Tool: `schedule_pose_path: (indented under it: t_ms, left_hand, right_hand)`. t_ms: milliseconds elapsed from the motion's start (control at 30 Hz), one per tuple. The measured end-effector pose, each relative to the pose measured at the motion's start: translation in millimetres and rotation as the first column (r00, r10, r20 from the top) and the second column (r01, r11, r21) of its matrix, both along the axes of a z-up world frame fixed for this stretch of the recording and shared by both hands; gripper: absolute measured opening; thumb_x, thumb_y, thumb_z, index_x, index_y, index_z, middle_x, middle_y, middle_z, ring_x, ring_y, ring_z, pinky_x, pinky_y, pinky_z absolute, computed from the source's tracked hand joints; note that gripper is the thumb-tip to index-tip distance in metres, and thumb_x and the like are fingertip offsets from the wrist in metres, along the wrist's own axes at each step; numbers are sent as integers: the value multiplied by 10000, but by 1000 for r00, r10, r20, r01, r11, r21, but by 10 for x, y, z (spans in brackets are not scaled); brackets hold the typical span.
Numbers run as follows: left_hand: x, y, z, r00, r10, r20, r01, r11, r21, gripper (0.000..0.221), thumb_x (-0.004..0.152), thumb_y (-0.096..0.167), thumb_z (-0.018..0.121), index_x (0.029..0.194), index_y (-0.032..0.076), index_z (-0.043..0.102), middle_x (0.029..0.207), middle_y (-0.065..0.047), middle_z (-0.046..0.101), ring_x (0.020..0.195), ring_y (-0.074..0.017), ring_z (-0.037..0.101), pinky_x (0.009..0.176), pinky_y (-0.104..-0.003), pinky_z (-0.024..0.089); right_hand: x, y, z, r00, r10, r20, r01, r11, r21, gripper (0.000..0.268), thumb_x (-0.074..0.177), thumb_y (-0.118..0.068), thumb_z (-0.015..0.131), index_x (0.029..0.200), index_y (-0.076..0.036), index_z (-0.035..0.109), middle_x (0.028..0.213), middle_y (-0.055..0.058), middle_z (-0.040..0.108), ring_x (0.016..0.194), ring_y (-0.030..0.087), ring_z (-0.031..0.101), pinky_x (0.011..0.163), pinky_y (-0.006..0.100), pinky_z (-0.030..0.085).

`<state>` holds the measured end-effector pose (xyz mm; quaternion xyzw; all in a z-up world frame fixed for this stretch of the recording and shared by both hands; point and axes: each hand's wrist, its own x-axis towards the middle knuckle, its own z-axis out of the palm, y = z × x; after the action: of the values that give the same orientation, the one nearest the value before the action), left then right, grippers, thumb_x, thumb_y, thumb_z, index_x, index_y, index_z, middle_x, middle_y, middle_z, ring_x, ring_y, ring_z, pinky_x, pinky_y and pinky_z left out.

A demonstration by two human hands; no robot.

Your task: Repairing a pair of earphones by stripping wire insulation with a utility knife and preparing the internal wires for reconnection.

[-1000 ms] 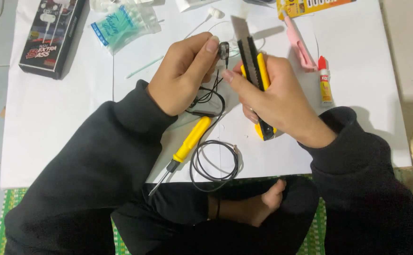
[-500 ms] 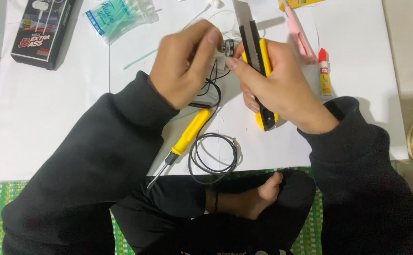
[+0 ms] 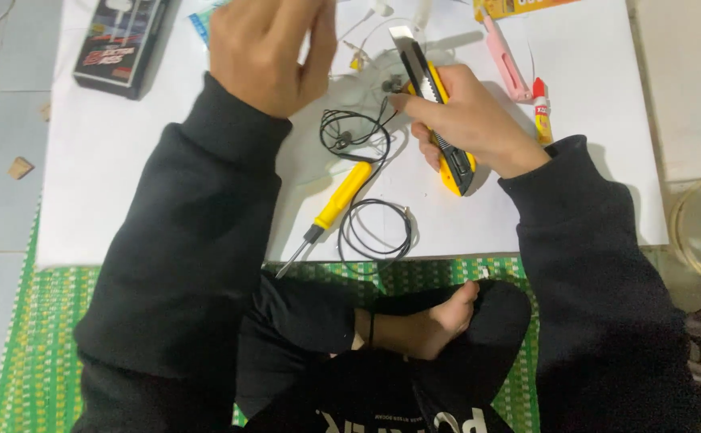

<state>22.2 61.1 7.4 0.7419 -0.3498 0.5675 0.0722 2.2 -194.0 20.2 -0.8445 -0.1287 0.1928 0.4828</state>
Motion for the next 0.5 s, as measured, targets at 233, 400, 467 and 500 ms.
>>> schedule_pose_path:
  t_ms: [233, 400, 467, 500]
  left_hand:
    - [-1805, 500, -427, 999, -26, -43, 7, 919, -393, 655, 1056, 519, 206, 1377, 11, 466, 789, -141, 535, 640, -260, 418, 566, -474, 369]
    - [-3293, 262, -1844, 903, -45, -428, -395, 306, -866, 171, 898, 63, 377, 836, -17, 515, 728, -160, 550, 643, -240, 486, 704, -342, 464]
    - [-3679, 371, -2384, 763, 9, -646, -640, 151, -754, 219, 1034, 103, 412, 917, -15, 553, 740, -106, 518, 651, -193, 442, 668, -315, 408]
    - [-3901, 434, -2652, 560, 24, -828, -828, -13, -560, 275, 1171, 143, 448, 997, -15, 592, 751, -52, 488, 659, -144, 399, 631, -287, 353]
  right_hand:
    - [-28, 51, -36, 999, 31, 8, -30, 999, -15, 176, 1035, -197, 656, 995, -49, 568, 616, 25, 567, 385, 152, 534, 342, 291, 451]
    - [-65, 17, -189, 953, 61, 296, -48, 997, -52, 216, 1041, -198, 653, 1066, -15, 540, 596, 34, 588, 381, 151, 590, 332, 278, 497]
    - [-139, 21, -196, 877, 56, 478, -2, 994, -114, 254, 1028, -179, 687, 921, -3, 537, 605, 57, 556, 441, 168, 499, 408, 306, 420]
    - [-199, 15, -227, 772, 63, 633, 52, 986, -161, 345, 1015, -159, 720, 776, 8, 534, 614, 80, 524, 501, 182, 408, 484, 334, 342]
